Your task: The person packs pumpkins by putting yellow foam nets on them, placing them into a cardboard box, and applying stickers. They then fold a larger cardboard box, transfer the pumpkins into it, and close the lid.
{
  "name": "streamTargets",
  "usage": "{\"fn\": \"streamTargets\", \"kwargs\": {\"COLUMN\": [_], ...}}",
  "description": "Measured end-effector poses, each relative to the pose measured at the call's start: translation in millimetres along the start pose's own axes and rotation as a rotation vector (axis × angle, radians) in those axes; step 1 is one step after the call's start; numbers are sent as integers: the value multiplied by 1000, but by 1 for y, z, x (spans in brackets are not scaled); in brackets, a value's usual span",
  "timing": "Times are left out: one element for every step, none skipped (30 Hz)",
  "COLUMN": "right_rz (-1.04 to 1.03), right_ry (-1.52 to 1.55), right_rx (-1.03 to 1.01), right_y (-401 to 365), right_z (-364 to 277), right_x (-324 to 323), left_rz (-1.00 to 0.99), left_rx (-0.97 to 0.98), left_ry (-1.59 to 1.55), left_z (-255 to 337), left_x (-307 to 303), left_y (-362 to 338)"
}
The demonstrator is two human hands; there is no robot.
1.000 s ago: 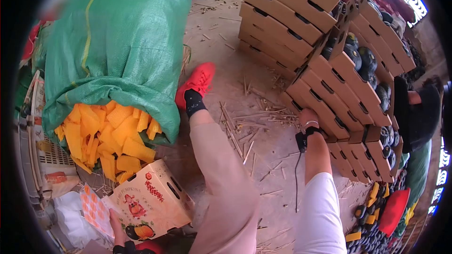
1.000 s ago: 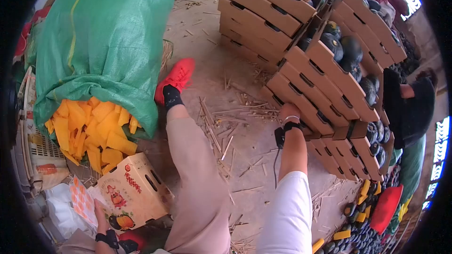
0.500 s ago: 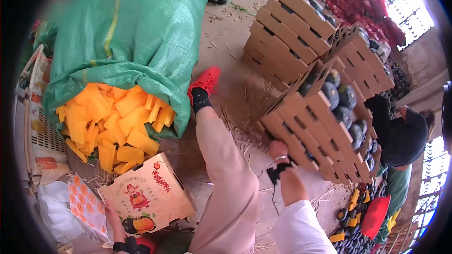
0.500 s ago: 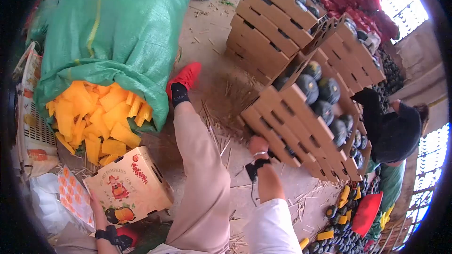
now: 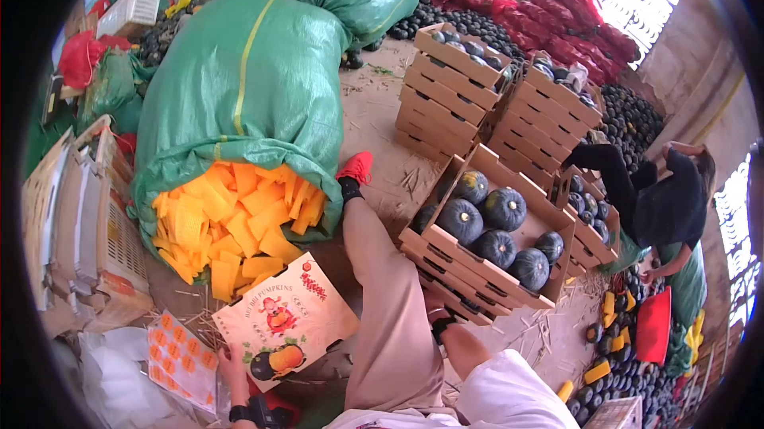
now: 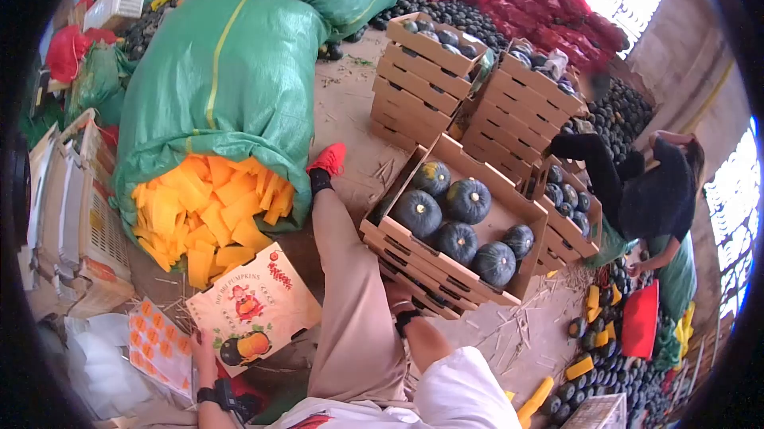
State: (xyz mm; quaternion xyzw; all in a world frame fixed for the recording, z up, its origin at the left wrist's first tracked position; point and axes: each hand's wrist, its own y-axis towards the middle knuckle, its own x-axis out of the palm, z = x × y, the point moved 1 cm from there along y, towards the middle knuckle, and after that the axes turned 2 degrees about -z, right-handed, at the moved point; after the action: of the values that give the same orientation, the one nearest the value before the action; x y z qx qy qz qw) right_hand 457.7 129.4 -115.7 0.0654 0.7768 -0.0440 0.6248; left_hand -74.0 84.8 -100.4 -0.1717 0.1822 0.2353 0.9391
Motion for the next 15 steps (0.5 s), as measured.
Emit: {"fn": "streamTargets", "kwargs": {"right_rz": [-123, -252, -381, -512, -515, -519, -524, -376, 39, 394, 569, 574, 575, 352, 348], "right_ry": [3, 14, 21, 25, 48, 72, 96, 134, -50, -98, -268, -276, -285, -300, -310], "right_rx": [-44, -92, -143, -196, -249, -303, -356, -257, -317, -352, -312, -228, -144, -1, -40], "right_y": [-4, -7, -10, -13, -16, -20, -23, -27, -26, -20, -19, -13, -8, 2, 5], "right_z": [-7, -13, -20, -28, -41, -54, -67, -88, -107, -111, -124, -121, -113, -95, -89], "right_x": [-19, -42, -68, -94, -128, -162, -196, -233, -267, -283, -307, -311, -310, -289, -272], "left_rz": [-2, 82, 67, 67, 67, 68, 70, 69, 109, 148, 189, 225, 260, 292, 225], "left_rx": [19, 35, -3, -9, -24, -49, -72, -91, -45, 5, 58, 120, 180, 238, 254], "left_ry": [16, 55, 17, 50, 84, 119, 152, 176, 164, 152, 145, 153, 162, 170, 115], "left_z": [-12, -21, -32, -48, -61, -62, -55, -50, -39, -28, -18, -10, -4, 3, 15], "left_x": [-4, -8, -12, -15, -19, -21, -20, -16, -15, -14, -17, -21, -24, -25, -24], "left_y": [3, 2, 5, 14, 17, 15, 15, 18, 15, 12, 12, 13, 12, 9, 7]}}
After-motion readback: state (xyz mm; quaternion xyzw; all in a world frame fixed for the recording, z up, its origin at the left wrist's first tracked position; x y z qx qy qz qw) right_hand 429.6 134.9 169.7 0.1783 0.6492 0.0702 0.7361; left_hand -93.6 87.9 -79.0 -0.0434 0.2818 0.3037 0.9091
